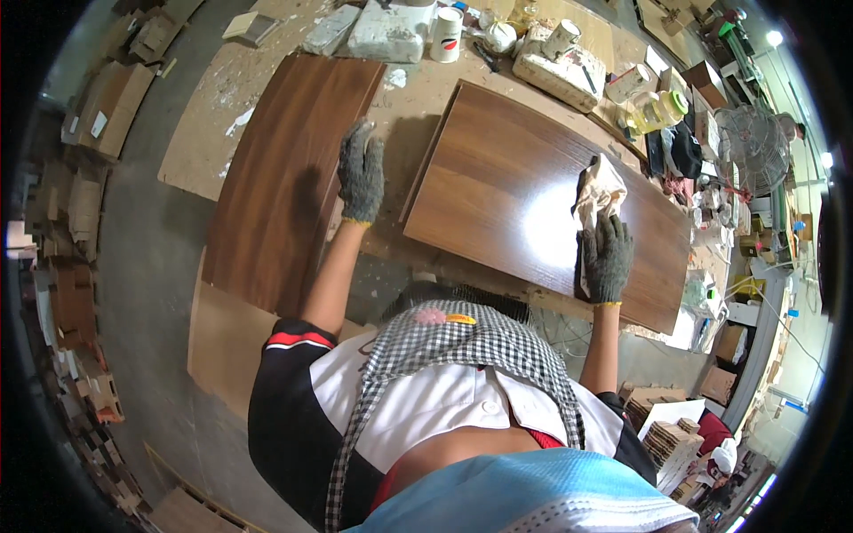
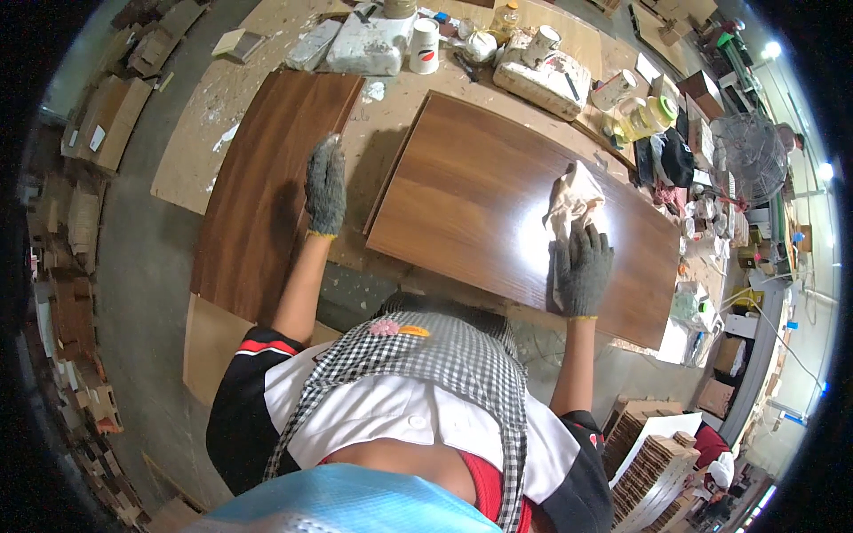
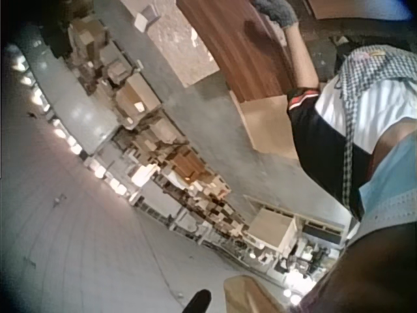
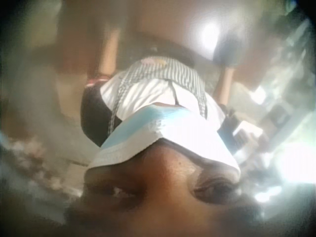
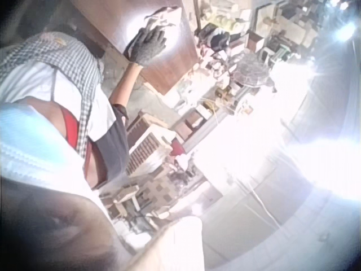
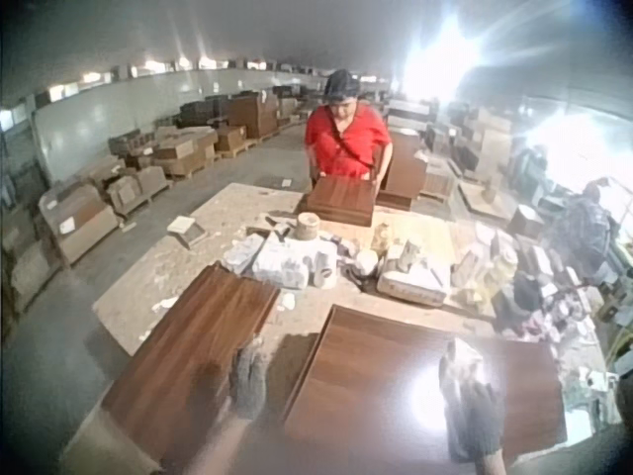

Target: The person wipes a wood furniture panel with a cloth, applies a dark stain from a small container to a wooden plug, and then continues wiping the surface of the panel.

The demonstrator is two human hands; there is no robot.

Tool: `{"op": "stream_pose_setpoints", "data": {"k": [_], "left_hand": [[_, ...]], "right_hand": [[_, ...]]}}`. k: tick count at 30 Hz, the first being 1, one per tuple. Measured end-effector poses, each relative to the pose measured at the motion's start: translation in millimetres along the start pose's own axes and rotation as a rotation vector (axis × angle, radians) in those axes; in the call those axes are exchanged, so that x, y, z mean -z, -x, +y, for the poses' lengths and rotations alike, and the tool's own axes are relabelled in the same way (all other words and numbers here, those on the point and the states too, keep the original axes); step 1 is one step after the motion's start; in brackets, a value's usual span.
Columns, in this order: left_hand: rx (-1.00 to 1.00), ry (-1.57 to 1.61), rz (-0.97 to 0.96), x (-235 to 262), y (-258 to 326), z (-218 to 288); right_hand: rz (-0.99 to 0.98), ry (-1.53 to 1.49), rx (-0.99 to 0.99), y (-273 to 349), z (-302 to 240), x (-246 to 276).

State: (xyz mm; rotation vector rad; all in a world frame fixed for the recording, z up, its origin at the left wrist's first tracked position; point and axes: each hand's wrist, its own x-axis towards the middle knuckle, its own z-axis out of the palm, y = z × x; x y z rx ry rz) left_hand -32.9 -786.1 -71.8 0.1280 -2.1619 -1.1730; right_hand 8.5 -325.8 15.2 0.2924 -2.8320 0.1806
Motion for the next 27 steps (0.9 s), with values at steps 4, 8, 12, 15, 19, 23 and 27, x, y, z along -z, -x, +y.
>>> {"op": "stream_pose_setpoints", "data": {"k": [4,8,12,15,19,23,27], "left_hand": [[-0.110,0.018,-0.024,-42,-64,-3],[-0.191,-0.036,-0.078,-82,-108,-21],[-0.281,-0.227,-0.064,-124,-169,-64],[-0.212,-0.572,-0.251,-160,-236,-83],[-0.273,-1.021,-0.356,-211,-319,-116],[0.034,-0.917,-0.289,-267,-385,-152],[-0.012,-1.031,-0.214,-289,-425,-178]], "right_hand": [[0.026,-0.053,-0.055,-2,-5,5],[-0.024,-0.116,-0.049,-7,-2,8],[-0.025,-0.113,-0.034,-7,7,4],[-0.044,-0.103,-0.067,-7,8,4],[-0.099,-0.128,-0.104,-6,10,5],[-0.113,-0.109,-0.107,-6,17,1],[-0.108,-0.163,-0.105,-2,32,-16]]}}
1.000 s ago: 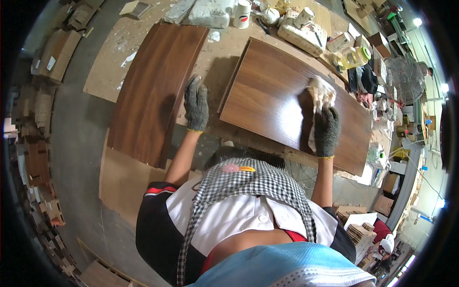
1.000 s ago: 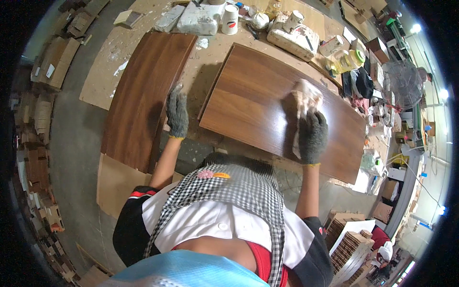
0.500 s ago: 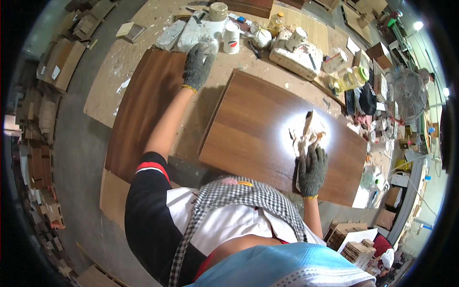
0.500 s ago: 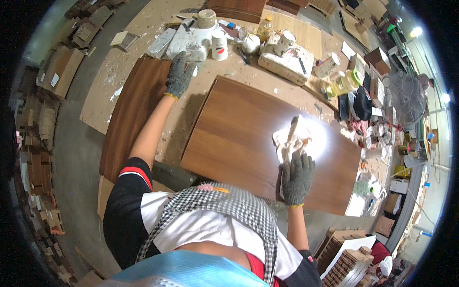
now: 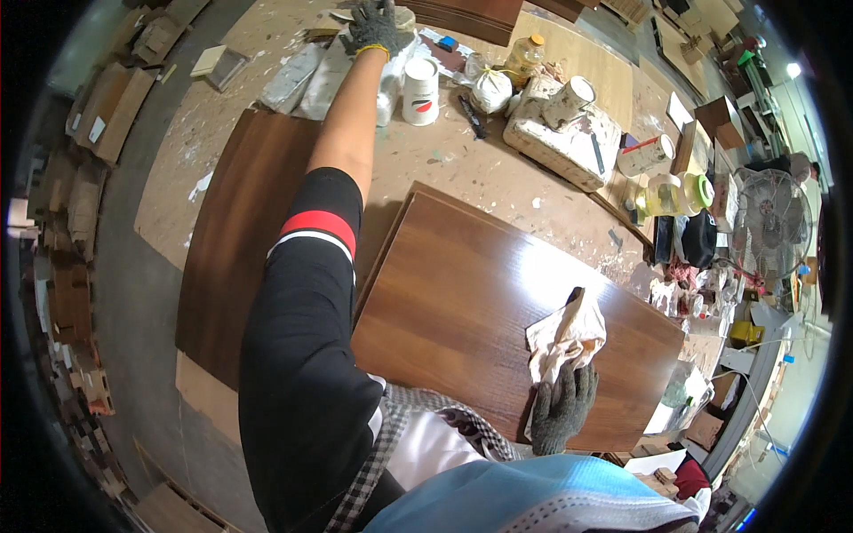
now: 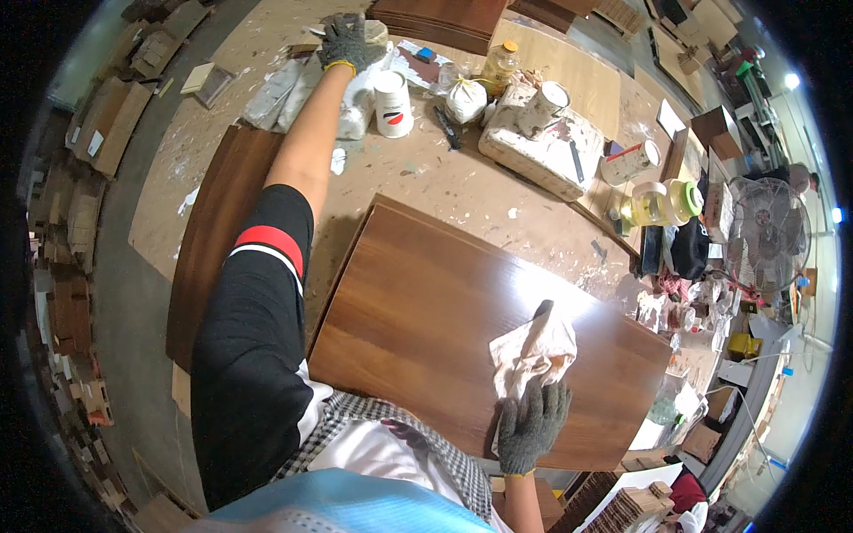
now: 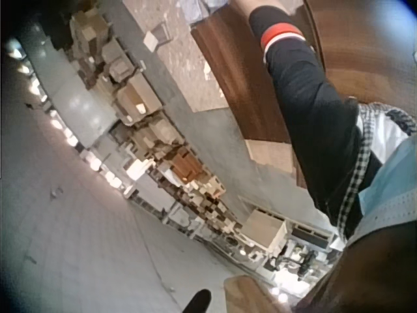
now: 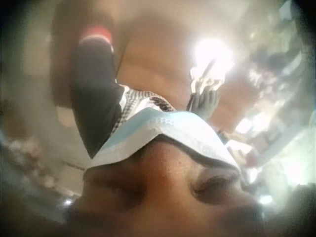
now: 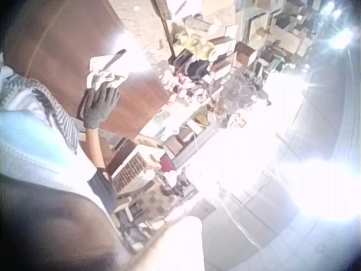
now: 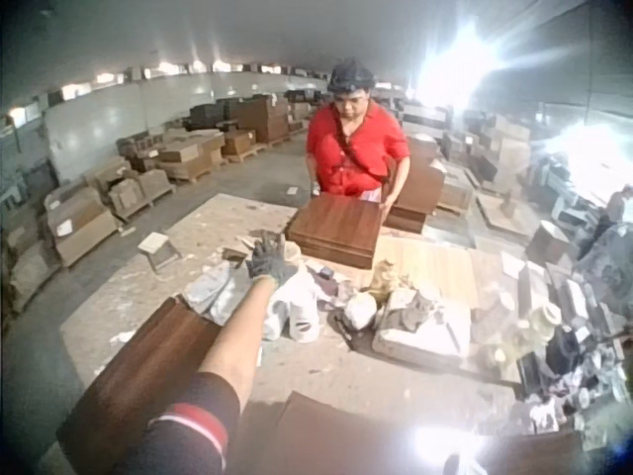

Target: The person wipes a wood furniture panel with a cloth, applies a dark stain from a small container to a wooden plug, and then continues wiping the surface of the panel.

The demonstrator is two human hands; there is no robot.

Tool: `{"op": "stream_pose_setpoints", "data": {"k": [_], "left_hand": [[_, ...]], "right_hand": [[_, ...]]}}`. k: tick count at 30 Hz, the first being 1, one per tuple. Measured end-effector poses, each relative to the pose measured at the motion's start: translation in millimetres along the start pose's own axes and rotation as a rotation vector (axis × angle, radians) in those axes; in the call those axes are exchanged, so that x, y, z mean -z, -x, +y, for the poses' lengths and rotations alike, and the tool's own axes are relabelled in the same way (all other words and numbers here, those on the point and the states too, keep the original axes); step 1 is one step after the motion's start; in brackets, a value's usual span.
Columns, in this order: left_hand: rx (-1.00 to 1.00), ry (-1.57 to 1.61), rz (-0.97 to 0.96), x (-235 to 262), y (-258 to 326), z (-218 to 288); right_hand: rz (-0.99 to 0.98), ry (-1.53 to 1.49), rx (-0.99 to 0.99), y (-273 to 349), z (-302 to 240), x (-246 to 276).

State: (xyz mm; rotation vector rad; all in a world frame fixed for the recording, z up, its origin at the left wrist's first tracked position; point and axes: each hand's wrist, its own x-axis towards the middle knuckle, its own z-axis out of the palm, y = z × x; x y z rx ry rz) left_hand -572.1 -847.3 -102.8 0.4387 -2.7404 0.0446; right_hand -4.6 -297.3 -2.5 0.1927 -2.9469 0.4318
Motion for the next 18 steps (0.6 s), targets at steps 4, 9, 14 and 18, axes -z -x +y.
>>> {"op": "stream_pose_setpoints", "data": {"k": [4,9,14,18], "left_hand": [[0.052,0.187,-0.168,15,-28,56],[-0.054,0.444,-0.199,-21,-40,20],[-0.299,-0.080,0.166,-29,-60,-69],[-0.113,0.553,-0.092,14,-31,-52]], "right_hand": [[-0.046,0.083,-0.093,6,-17,10],[-0.028,0.050,-0.051,-7,-13,5],[-0.031,0.039,-0.016,-15,-15,15],[0.011,0.036,-0.108,-2,-31,4]]}}
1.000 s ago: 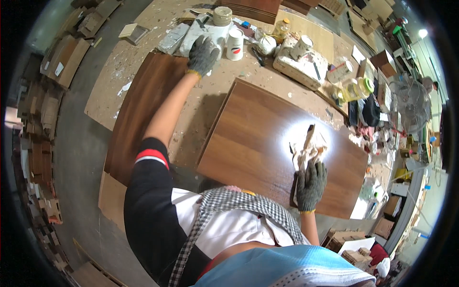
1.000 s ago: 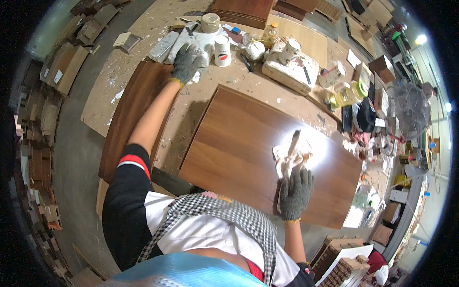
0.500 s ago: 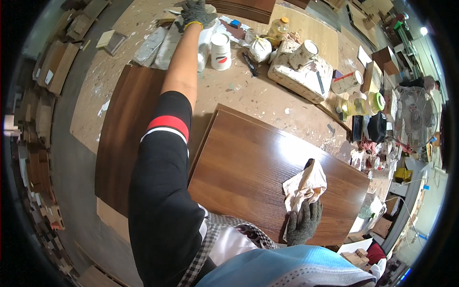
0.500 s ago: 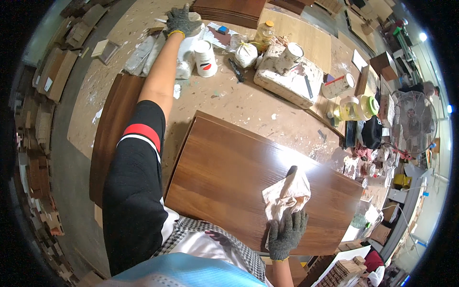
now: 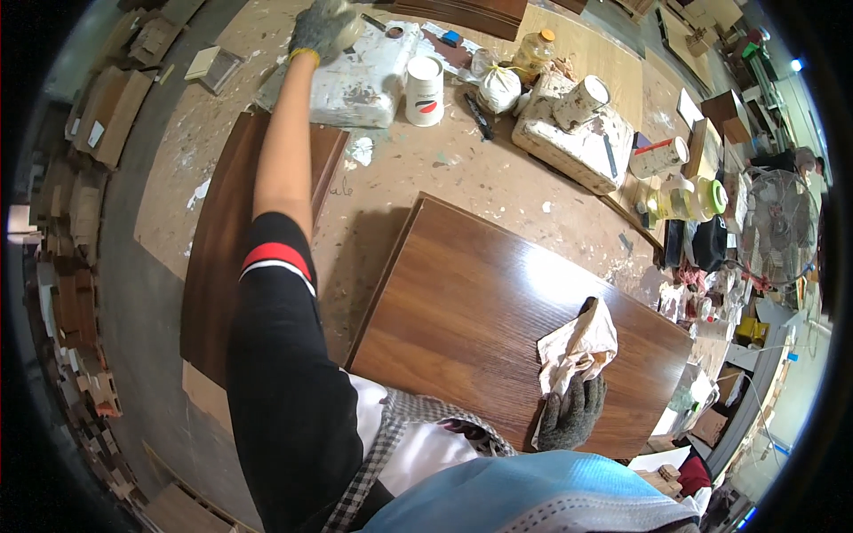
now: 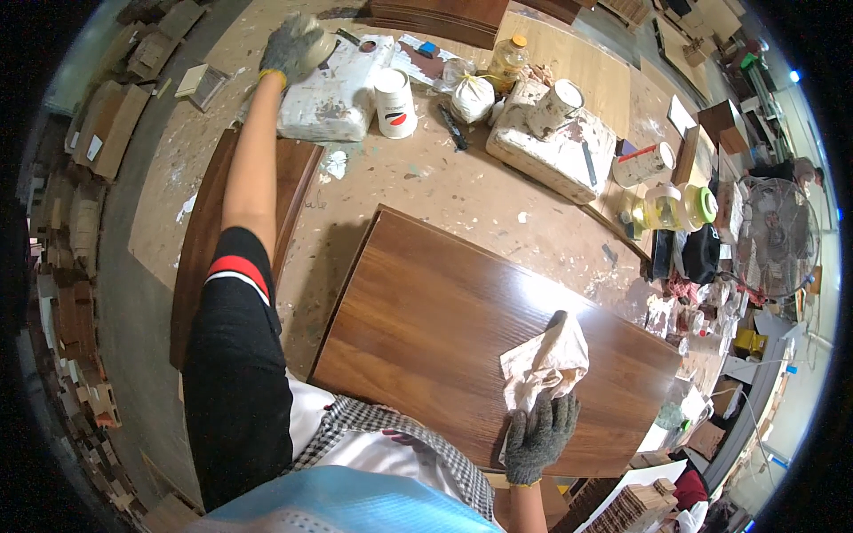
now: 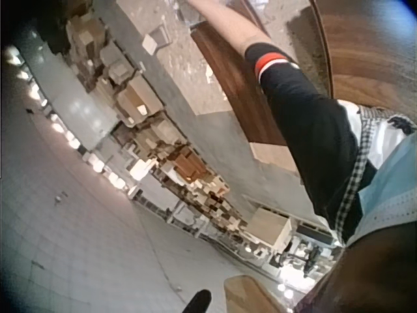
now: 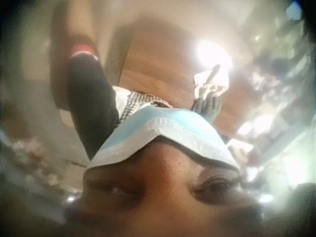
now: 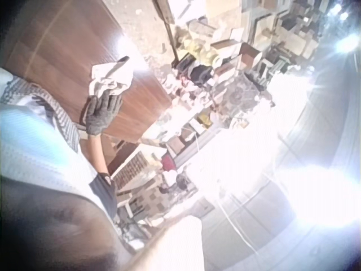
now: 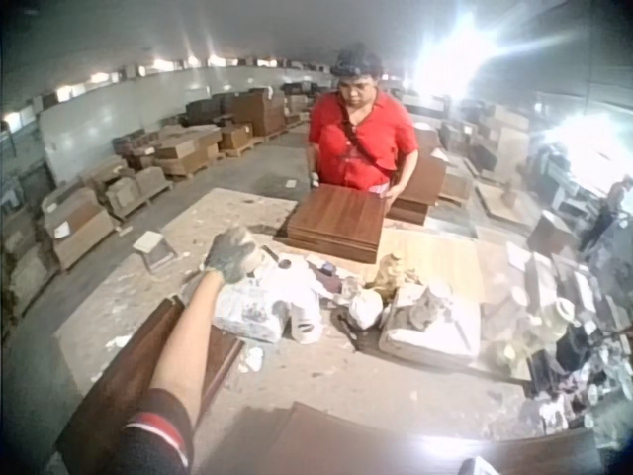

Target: The person wipes a wood furniture panel with a cloth, applies a dark stain from a small container to a wooden plug, and then continues wiping the surface of the panel.

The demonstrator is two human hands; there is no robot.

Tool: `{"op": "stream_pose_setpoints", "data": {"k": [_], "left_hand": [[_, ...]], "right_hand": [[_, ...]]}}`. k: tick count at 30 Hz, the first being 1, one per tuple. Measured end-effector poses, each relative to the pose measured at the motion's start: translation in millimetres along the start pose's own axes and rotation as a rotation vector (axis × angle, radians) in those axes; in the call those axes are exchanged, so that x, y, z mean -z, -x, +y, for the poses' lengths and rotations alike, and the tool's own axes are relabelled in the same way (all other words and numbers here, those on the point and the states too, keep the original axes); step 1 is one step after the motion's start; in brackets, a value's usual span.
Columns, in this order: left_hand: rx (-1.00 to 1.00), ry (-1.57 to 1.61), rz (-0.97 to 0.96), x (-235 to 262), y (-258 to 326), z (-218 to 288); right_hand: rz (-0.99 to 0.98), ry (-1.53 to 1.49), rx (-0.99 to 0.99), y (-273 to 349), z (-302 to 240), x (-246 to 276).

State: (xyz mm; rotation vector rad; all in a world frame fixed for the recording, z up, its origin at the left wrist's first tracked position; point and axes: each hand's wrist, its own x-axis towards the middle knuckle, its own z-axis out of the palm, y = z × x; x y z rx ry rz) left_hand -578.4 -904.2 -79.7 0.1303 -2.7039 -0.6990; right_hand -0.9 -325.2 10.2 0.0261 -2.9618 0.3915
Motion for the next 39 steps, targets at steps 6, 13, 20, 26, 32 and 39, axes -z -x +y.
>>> {"op": "stream_pose_setpoints", "data": {"k": [6,13,20,26,32,39], "left_hand": [[-0.084,-0.333,-0.118,50,97,-69],[-0.100,-0.521,0.024,21,42,-3],[0.050,-0.420,-0.251,-107,-19,29],[0.205,-0.353,0.062,-82,-13,-25],[0.300,-0.420,-0.278,-120,-48,5],[-0.117,-0.747,-0.412,-122,-82,-44]], "right_hand": [[-0.030,-0.016,0.085,-18,7,11],[0.011,0.027,0.028,-9,-2,5],[-0.013,0.012,0.010,-6,0,7],[-0.030,-0.042,0.135,-24,15,15],[-0.032,0.038,-0.026,-9,-7,9],[-0.003,0.015,-0.003,-8,1,3]]}}
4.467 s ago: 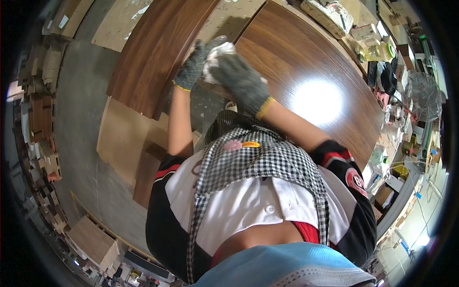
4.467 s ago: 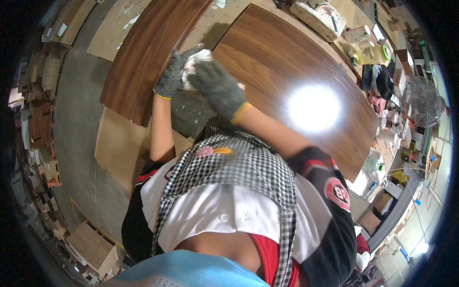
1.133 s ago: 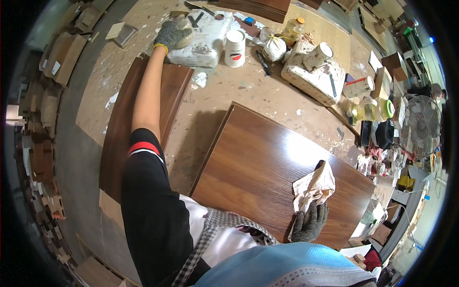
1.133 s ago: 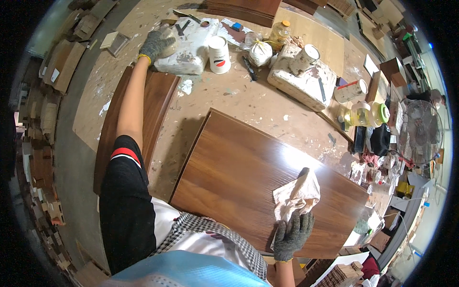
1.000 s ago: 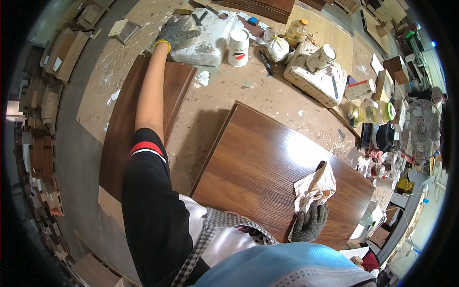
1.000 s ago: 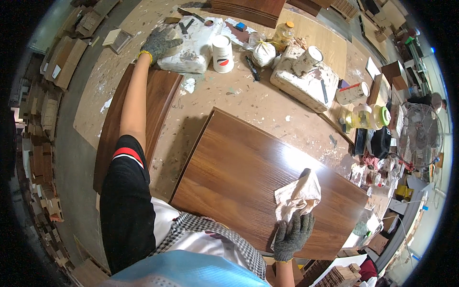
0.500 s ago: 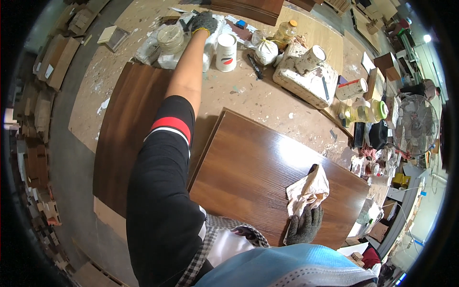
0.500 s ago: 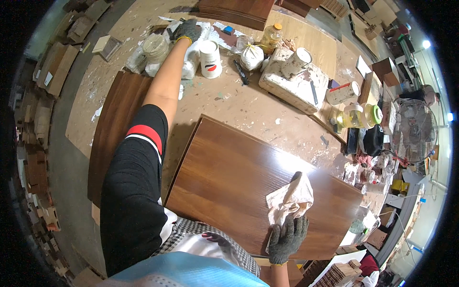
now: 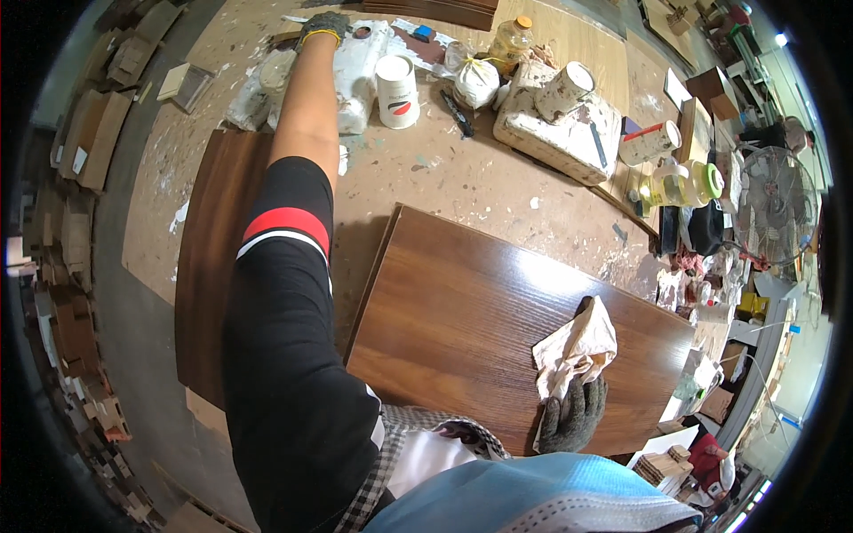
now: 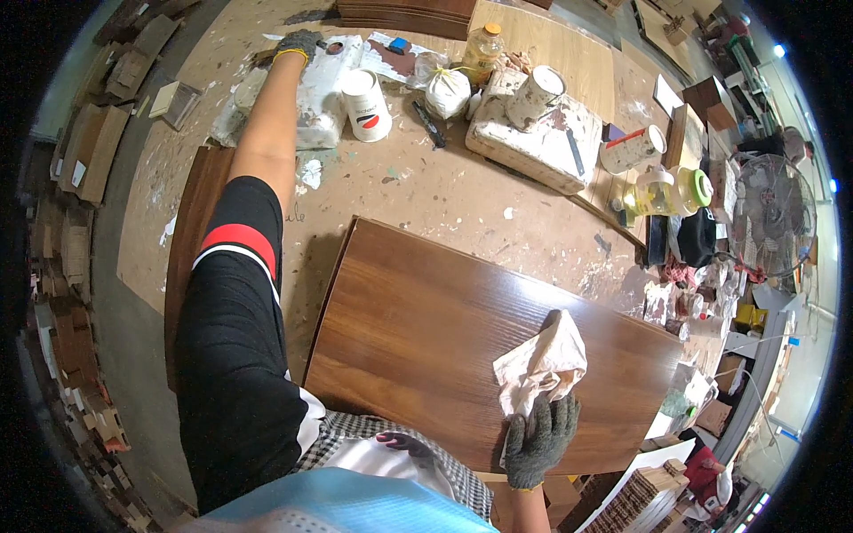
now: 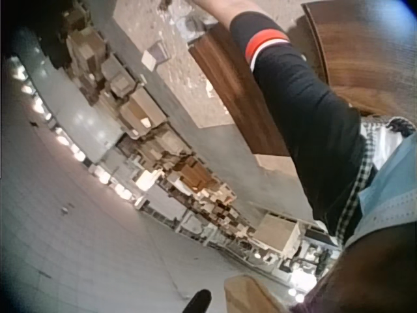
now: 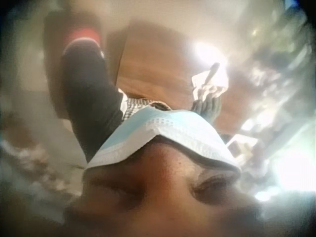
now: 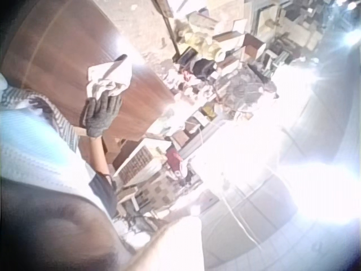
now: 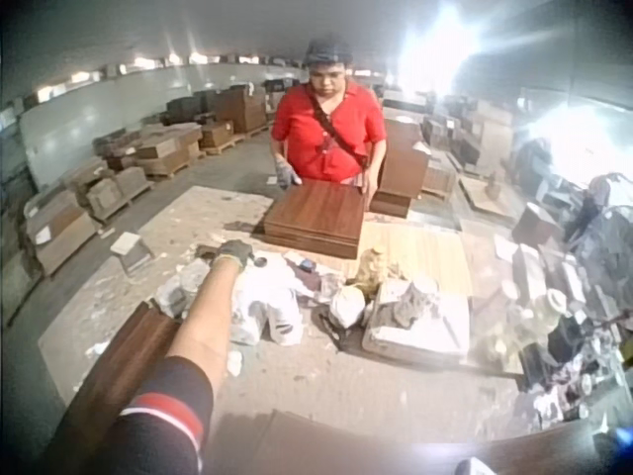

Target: The person wipes a wood furniture panel with a cloth, applies a dark stain from a small container to a wooden plug, and then continues wiping the surface of the panel.

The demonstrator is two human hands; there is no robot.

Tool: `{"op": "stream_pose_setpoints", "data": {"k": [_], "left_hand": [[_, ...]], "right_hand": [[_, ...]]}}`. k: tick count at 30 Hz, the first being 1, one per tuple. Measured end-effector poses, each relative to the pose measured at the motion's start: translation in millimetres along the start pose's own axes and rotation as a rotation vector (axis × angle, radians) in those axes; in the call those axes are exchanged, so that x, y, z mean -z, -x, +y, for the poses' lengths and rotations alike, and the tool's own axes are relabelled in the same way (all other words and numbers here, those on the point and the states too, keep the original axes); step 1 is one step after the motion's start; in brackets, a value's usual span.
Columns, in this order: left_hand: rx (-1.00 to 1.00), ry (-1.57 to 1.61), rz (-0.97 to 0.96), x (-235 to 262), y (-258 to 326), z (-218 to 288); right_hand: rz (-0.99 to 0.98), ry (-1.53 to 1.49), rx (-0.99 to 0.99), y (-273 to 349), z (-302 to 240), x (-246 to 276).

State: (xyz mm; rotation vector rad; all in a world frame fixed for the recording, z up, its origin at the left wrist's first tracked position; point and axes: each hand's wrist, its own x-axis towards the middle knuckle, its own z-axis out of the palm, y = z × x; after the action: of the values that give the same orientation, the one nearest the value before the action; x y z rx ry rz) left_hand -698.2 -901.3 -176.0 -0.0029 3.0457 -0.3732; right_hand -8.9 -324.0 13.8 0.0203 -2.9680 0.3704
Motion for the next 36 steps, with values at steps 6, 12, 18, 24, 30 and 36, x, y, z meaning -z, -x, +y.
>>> {"op": "stream_pose_setpoints", "data": {"k": [6,12,18,24,30,36], "left_hand": [[0.056,-0.081,-0.075,8,2,2],[-0.009,0.009,-0.050,14,23,-27],[-0.061,-0.046,-0.104,24,14,0],[0.124,-0.023,0.251,0,24,-124],[0.129,0.352,0.375,39,31,10],[0.240,0.663,0.278,73,57,47]], "right_hand": [[-0.012,0.002,-0.004,-4,-2,3],[0.003,-0.015,0.047,-5,9,2],[-0.001,0.006,0.013,-1,1,3],[0.028,-0.065,0.130,-4,33,-6],[-0.030,-0.004,0.017,-7,2,8],[-0.010,0.018,-0.008,0,3,4]]}}
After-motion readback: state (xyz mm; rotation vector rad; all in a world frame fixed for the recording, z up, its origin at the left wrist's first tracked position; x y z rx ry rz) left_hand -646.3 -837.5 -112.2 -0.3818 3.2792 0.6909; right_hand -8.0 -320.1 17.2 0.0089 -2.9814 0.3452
